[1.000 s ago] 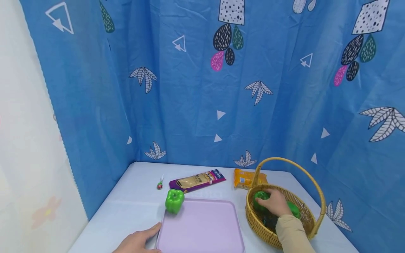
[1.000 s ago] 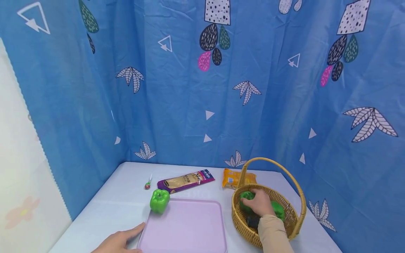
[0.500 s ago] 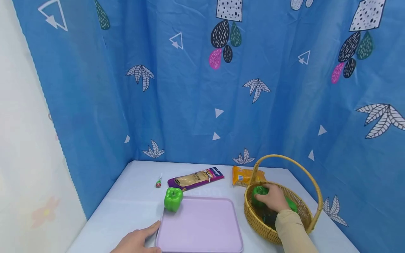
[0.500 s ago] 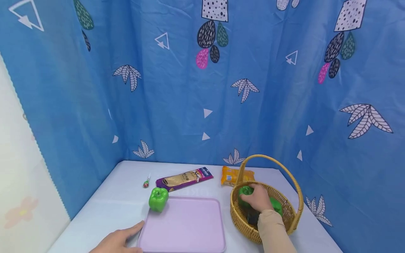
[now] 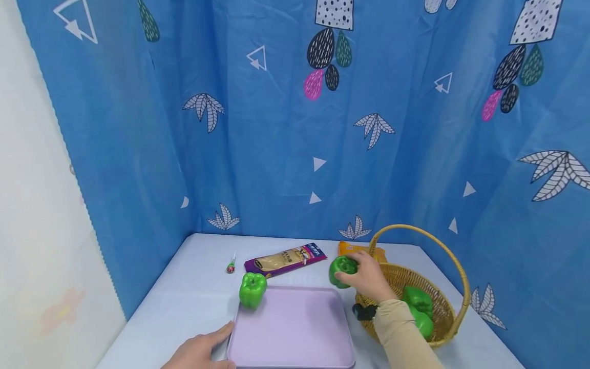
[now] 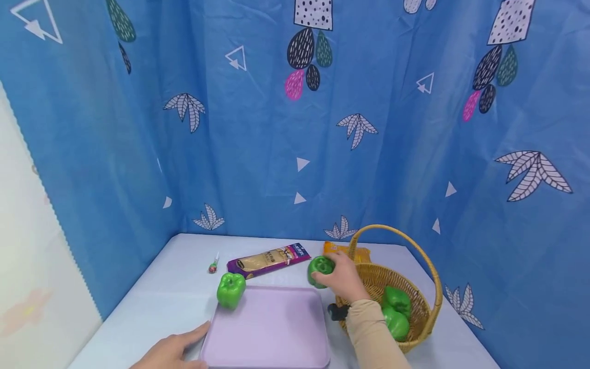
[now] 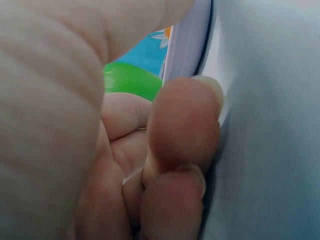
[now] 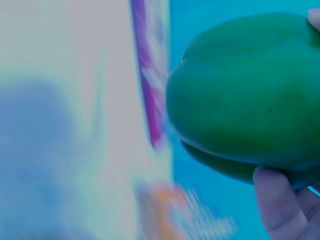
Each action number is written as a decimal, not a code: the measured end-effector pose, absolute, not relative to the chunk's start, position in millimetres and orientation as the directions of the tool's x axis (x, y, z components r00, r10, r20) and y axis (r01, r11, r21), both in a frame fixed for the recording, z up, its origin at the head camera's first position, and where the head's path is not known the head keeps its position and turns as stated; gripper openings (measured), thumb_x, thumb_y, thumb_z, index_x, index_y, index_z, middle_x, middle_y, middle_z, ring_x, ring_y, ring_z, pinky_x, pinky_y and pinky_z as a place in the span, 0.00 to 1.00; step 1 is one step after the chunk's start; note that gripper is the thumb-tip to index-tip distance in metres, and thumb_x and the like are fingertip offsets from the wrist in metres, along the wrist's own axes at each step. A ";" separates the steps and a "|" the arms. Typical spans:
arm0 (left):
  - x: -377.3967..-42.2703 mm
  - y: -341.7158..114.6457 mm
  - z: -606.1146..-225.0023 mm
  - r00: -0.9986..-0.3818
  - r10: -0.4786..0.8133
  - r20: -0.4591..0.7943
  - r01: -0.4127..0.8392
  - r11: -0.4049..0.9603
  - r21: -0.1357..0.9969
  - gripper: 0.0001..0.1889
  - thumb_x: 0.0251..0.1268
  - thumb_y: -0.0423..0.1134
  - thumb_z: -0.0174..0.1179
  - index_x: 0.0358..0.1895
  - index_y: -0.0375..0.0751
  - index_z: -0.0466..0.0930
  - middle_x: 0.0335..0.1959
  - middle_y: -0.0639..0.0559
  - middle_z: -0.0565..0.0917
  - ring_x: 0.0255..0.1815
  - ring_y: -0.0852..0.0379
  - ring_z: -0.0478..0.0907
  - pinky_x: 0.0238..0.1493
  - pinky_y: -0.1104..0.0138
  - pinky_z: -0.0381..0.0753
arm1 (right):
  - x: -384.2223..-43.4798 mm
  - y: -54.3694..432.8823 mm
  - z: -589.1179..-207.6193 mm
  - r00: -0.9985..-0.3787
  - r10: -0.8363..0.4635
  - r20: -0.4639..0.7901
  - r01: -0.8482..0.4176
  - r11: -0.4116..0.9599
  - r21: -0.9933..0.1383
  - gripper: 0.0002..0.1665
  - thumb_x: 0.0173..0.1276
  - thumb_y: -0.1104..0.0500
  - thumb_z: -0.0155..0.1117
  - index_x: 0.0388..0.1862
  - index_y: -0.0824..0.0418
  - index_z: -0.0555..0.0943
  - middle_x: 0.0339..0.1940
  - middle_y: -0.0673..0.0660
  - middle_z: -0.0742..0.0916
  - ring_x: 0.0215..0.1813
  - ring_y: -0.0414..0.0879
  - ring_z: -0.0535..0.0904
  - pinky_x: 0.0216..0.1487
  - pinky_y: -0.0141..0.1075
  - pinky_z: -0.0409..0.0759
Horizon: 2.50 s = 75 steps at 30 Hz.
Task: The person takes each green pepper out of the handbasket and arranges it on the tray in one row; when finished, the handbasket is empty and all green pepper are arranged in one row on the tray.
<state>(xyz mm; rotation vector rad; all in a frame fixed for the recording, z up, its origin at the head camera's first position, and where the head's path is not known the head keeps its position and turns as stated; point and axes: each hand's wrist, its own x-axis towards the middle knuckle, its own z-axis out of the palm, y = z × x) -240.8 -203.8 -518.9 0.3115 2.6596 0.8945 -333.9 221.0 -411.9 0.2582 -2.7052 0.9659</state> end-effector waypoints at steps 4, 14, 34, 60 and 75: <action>-239.7 -204.7 -517.0 -0.930 0.300 -0.213 0.109 0.778 0.619 0.51 0.54 0.64 0.74 0.77 0.38 0.67 0.69 0.37 0.78 0.69 0.26 0.72 0.64 0.29 0.76 | -343.3 159.9 -437.3 -0.941 -0.223 0.256 -0.336 0.710 -0.619 0.41 0.56 0.44 0.82 0.65 0.61 0.81 0.57 0.59 0.83 0.52 0.51 0.80 0.51 0.45 0.91; -240.6 -199.1 -519.5 -0.920 0.333 -0.207 0.133 0.762 0.633 0.51 0.55 0.65 0.73 0.77 0.37 0.67 0.70 0.38 0.77 0.69 0.26 0.73 0.65 0.30 0.75 | -349.3 95.2 -469.0 -0.918 -0.349 0.190 -0.389 0.693 -0.607 0.42 0.58 0.43 0.80 0.65 0.65 0.80 0.63 0.63 0.80 0.60 0.56 0.78 0.62 0.53 0.88; -242.7 -204.7 -517.5 -0.920 0.334 -0.204 0.130 0.752 0.646 0.51 0.57 0.65 0.72 0.77 0.36 0.67 0.70 0.36 0.77 0.68 0.25 0.72 0.66 0.29 0.75 | -350.7 80.7 -471.2 -0.918 -0.364 0.156 -0.378 0.687 -0.621 0.43 0.58 0.44 0.80 0.68 0.64 0.79 0.66 0.65 0.79 0.64 0.60 0.77 0.68 0.58 0.84; -249.6 -210.5 -518.3 -0.916 0.354 -0.190 0.164 0.760 0.629 0.49 0.61 0.65 0.69 0.76 0.34 0.66 0.71 0.36 0.76 0.68 0.26 0.72 0.68 0.30 0.74 | -343.7 300.4 -398.7 -0.842 0.166 0.513 -0.143 0.848 -0.510 0.21 0.81 0.49 0.54 0.57 0.63 0.84 0.48 0.65 0.89 0.46 0.60 0.85 0.43 0.58 0.88; -249.9 -206.9 -522.2 -0.905 0.381 -0.189 0.186 0.755 0.629 0.46 0.64 0.64 0.67 0.76 0.34 0.67 0.70 0.35 0.77 0.68 0.25 0.72 0.67 0.31 0.75 | -334.4 362.5 -463.3 -0.900 0.374 0.223 0.214 0.826 -0.522 0.24 0.74 0.51 0.51 0.15 0.51 0.64 0.14 0.50 0.66 0.22 0.47 0.60 0.30 0.52 0.63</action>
